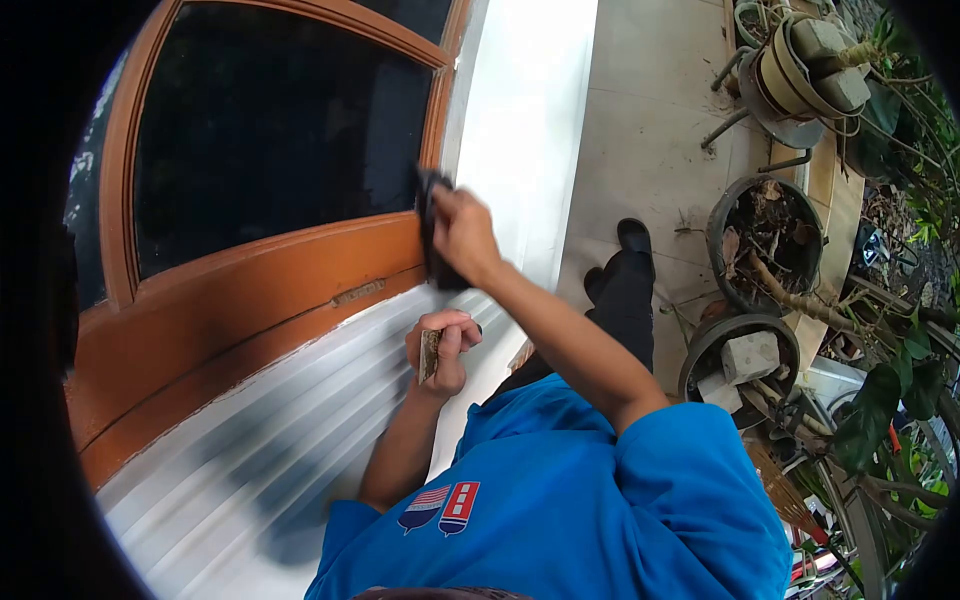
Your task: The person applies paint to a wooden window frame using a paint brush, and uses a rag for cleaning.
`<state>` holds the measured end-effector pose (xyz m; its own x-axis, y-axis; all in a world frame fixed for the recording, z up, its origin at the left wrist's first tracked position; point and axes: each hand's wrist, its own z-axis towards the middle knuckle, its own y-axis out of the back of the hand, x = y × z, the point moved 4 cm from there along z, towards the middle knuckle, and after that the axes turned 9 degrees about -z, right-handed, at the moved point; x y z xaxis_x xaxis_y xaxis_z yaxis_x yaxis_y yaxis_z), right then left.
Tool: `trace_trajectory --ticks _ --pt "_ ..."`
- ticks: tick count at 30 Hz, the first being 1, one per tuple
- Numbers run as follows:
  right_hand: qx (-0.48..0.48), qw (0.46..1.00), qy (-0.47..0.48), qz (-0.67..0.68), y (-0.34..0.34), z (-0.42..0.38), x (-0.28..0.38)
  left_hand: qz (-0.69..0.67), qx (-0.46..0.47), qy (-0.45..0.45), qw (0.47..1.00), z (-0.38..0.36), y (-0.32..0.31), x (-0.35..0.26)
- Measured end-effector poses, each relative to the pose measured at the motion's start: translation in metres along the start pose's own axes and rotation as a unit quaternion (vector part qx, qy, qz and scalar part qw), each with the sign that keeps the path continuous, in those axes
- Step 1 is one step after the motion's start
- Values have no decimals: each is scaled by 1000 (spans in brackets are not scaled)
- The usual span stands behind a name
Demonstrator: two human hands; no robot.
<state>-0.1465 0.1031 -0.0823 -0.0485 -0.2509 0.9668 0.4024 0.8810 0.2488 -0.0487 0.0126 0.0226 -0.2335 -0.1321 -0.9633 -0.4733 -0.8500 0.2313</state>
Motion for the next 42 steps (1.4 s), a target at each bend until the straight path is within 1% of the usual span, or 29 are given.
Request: trace_trajectory --ticks 1,2,4,6,7,8,10,13,14,16,19,22,23,27,30,31,34,35,36,38,40,41,42 --pt "-67 997 24 -14 6 19 -2 -3 1 2 1000 0 1 -1" --pt "-61 997 -26 -44 9 38 -5 -6 2 4 1000 0 1 -1" --pt "-50 998 -1 -49 -6 60 -11 -12 4 6 1000 -2 0 2" --pt "-31 994 -1 -108 -16 48 -5 -8 10 4 1000 -3 0 4" --pt "12 994 -10 -108 -21 30 -6 -8 8 6 1000 -3 0 6" --pt "30 993 15 -115 -24 10 -7 -6 9 4 1000 -2 0 5" --pt "79 996 17 -42 -20 -24 -5 -4 10 2 1000 1 -2 4" --pt "27 1000 3 0 -1 -12 -5 -11 10 6 1000 0 -3 6" --pt "36 999 -7 -32 3 -1 -3 -9 10 8 1000 -1 -3 7" --pt "51 998 33 -21 -2 2 0 -14 7 14 1000 -4 -1 9" --pt "100 993 60 -22 -10 -6 4 -29 5 16 999 -3 -4 10" --pt "131 983 94 -82 -4 4 4 -41 8 13 999 1 -4 8" --pt "128 981 113 -95 0 8 6 -44 9 14 999 1 -3 6" --pt "119 990 60 -57 -10 2 7 -44 7 22 999 -1 -1 7" --pt "113 993 -7 38 -12 3 0 -58 15 31 998 0 -1 3" --pt "143 989 -32 17 -8 8 11 -47 7 15 999 1 0 -1" --pt "141 987 39 72 5 13 59 -35 -21 -20 999 2 6 -9" --pt "86 984 98 118 7 9 70 -46 -35 -23 998 0 9 -11" --pt "75 983 95 140 4 7 69 -57 -49 -30 997 1 12 -11" --pt "66 989 42 127 -2 -4 45 -76 -56 -50 994 2 14 -12" --pt "59 994 13 89 -9 -11 13 -74 -68 -75 992 5 15 -18" --pt "56 995 19 79 -12 -13 -1 -68 -68 -76 992 5 15 -19" --pt "67 994 26 85 -7 -11 3 -67 -64 -72 993 5 15 -18"
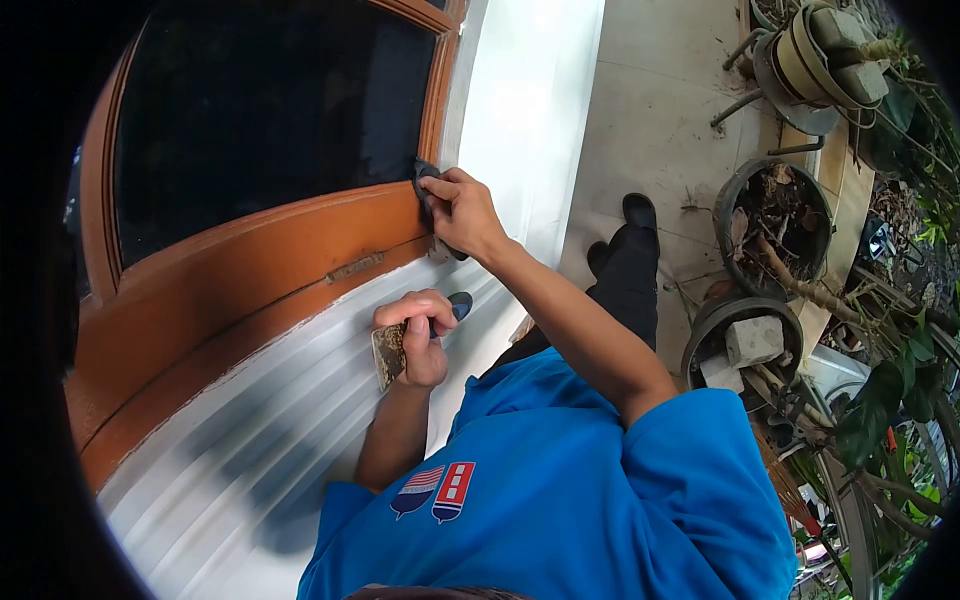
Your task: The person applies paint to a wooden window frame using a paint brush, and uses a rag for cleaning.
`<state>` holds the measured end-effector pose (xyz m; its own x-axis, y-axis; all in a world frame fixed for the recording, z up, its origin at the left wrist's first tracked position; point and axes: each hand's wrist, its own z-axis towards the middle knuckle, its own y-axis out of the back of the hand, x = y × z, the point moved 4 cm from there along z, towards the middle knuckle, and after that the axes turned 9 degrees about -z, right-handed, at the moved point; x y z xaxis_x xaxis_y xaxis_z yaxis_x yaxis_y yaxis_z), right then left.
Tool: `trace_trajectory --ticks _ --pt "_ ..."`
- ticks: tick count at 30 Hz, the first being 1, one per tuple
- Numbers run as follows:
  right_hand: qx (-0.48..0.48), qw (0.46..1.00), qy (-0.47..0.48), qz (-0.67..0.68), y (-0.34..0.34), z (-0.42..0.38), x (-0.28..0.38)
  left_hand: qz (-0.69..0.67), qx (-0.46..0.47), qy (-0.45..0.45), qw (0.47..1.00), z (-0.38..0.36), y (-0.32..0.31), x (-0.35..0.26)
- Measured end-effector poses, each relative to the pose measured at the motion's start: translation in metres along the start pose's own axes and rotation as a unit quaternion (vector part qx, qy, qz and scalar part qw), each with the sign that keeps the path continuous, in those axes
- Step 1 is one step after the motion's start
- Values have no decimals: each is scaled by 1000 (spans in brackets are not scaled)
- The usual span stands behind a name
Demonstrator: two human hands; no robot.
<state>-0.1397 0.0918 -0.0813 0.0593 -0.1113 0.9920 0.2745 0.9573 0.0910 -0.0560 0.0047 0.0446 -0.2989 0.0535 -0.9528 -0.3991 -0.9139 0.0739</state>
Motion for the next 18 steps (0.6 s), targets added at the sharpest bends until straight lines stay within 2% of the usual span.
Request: trace_trajectory --ticks 3,6,7,11,14,16,18 --pt "51 998 24 5 9 9 26 3 6 11 1000 -3 0 1" --pt "21 975 220 22 15 28 71 7 15 29 999 -8 -3 1" --pt "14 969 247 8 16 32 72 11 26 44 999 -10 -4 0" --pt "55 981 187 -16 14 23 22 14 44 41 998 -5 -7 -3" --pt "60 982 177 -33 12 27 22 7 46 26 999 -2 -10 -5" --pt "45 967 252 3 16 37 61 -11 31 -1 999 1 -13 -6" --pt "20 945 321 60 17 50 124 -19 44 12 999 3 -16 -10"
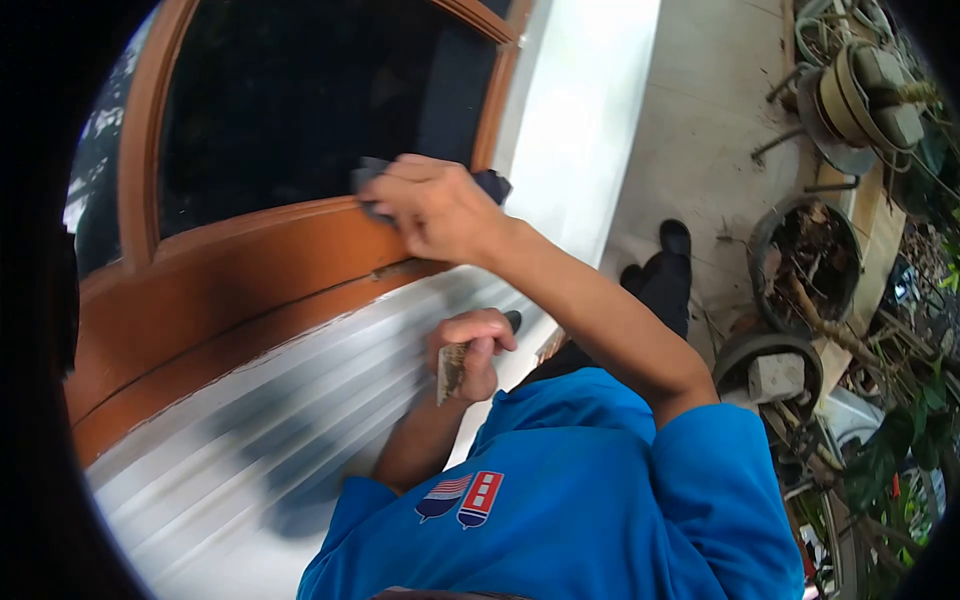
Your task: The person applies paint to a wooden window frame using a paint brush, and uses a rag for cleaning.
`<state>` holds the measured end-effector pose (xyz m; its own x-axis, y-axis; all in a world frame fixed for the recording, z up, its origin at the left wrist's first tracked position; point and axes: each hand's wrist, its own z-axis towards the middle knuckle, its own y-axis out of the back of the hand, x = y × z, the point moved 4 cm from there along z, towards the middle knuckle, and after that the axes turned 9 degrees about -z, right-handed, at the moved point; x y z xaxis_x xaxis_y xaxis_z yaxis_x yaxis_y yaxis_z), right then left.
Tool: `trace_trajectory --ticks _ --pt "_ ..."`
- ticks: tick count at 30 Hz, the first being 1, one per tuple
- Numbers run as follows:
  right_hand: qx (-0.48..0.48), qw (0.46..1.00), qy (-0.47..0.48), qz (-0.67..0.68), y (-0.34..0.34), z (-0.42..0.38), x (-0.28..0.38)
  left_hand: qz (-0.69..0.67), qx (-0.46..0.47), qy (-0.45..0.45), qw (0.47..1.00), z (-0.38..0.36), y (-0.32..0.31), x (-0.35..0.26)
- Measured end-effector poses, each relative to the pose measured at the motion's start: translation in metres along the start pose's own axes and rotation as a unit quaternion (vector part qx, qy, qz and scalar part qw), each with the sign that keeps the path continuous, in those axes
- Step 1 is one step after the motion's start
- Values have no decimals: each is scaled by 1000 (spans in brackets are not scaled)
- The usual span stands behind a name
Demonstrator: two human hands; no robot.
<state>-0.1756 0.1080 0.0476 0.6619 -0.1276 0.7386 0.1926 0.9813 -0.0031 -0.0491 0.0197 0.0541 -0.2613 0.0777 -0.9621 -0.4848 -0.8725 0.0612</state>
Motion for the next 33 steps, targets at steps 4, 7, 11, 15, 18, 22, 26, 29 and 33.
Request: trace_trajectory --ticks 4,7,11,15,18,22,26,29,33 --pt "-30 990 124 59 -3 67 54 35 9 -39 999 3 -5 -6" --pt "-2 993 106 45 0 41 27 15 21 -53 998 5 -6 -11" --pt "33 999 -1 14 0 -20 -22 20 24 -64 997 6 -8 -14" --pt "-48 990 117 67 -7 62 52 15 38 -96 995 2 -12 -12" --pt "-65 976 193 84 -17 117 97 48 47 -105 992 5 -15 -20" --pt "-62 977 196 52 -8 93 81 37 54 -120 991 4 -13 -14" --pt "20 994 102 -39 2 20 24 27 71 -90 993 5 -14 -14" --pt "67 993 2 -97 6 -42 -32 34 71 -78 994 2 -15 -13" --pt "-10 975 -197 -100 -5 -93 -73 37 64 -64 995 6 -9 -14"
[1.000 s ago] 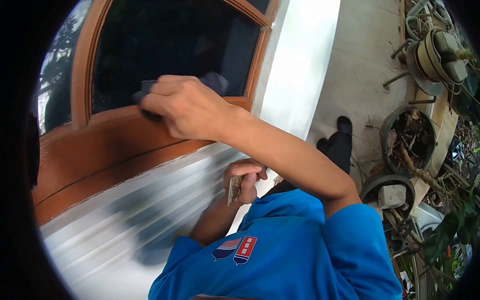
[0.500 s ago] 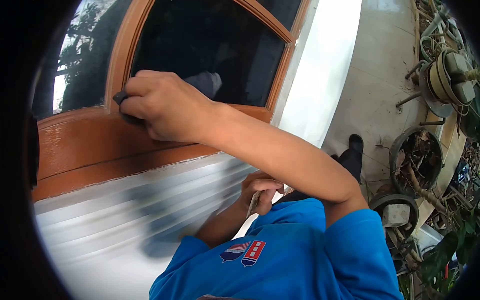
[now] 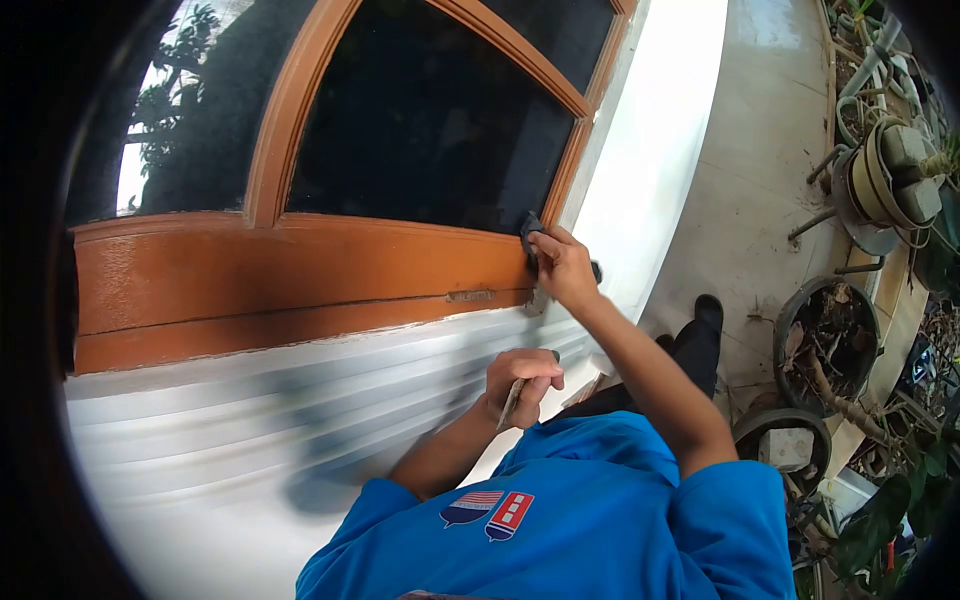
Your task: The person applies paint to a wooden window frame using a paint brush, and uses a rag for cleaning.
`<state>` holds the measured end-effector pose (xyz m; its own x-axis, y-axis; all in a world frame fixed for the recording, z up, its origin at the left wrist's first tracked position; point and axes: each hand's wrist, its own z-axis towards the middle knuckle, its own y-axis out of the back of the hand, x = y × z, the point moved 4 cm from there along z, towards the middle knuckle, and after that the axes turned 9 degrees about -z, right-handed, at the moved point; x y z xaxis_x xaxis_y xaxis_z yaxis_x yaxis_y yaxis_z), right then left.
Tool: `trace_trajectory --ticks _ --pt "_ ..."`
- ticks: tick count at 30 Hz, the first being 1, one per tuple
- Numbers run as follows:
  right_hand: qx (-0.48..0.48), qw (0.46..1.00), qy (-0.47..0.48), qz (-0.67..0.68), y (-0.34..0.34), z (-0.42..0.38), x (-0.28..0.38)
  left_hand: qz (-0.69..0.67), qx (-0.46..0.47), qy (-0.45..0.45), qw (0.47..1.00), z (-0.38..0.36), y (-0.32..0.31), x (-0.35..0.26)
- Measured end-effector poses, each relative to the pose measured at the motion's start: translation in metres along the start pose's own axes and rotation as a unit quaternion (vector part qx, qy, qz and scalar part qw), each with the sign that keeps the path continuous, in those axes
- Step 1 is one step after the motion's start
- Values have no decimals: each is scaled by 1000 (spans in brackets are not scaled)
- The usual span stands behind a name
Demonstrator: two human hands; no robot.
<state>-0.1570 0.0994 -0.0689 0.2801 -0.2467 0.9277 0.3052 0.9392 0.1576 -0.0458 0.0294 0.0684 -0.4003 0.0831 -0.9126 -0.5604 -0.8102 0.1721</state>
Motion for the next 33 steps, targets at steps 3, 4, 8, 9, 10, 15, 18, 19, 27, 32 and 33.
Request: trace_trajectory --ticks 3,4,8,9,10,15,18,19,27,32,33 --pt "-79 990 -113 -14 -12 -23 -4 46 13 -9 999 5 9 -7" --pt "-41 988 -148 -19 -15 -33 5 67 6 -3 998 1 15 -5" --pt "-62 988 -130 61 -19 -48 9 74 -29 46 996 -6 31 -1" --pt "-63 988 -133 43 -15 -39 3 77 -34 59 995 -6 31 1" --pt "-91 983 -156 32 -8 -24 -4 64 -37 54 996 -6 31 3" --pt "-202 964 -140 -101 12 80 -50 84 -25 81 993 -8 32 8" --pt "-106 972 -150 -147 -1 57 -34 77 -35 85 993 -8 34 12" --pt "-41 977 -156 -138 -7 33 -26 73 -41 86 993 -9 33 13" --pt "2 979 -142 -148 0 -5 -21 63 -47 95 992 -7 36 18" --pt "8 972 -101 -211 1 14 -27 69 -46 93 992 -2 37 17" --pt "25 971 -95 -217 -7 -7 -19 69 -49 100 991 -3 37 17"
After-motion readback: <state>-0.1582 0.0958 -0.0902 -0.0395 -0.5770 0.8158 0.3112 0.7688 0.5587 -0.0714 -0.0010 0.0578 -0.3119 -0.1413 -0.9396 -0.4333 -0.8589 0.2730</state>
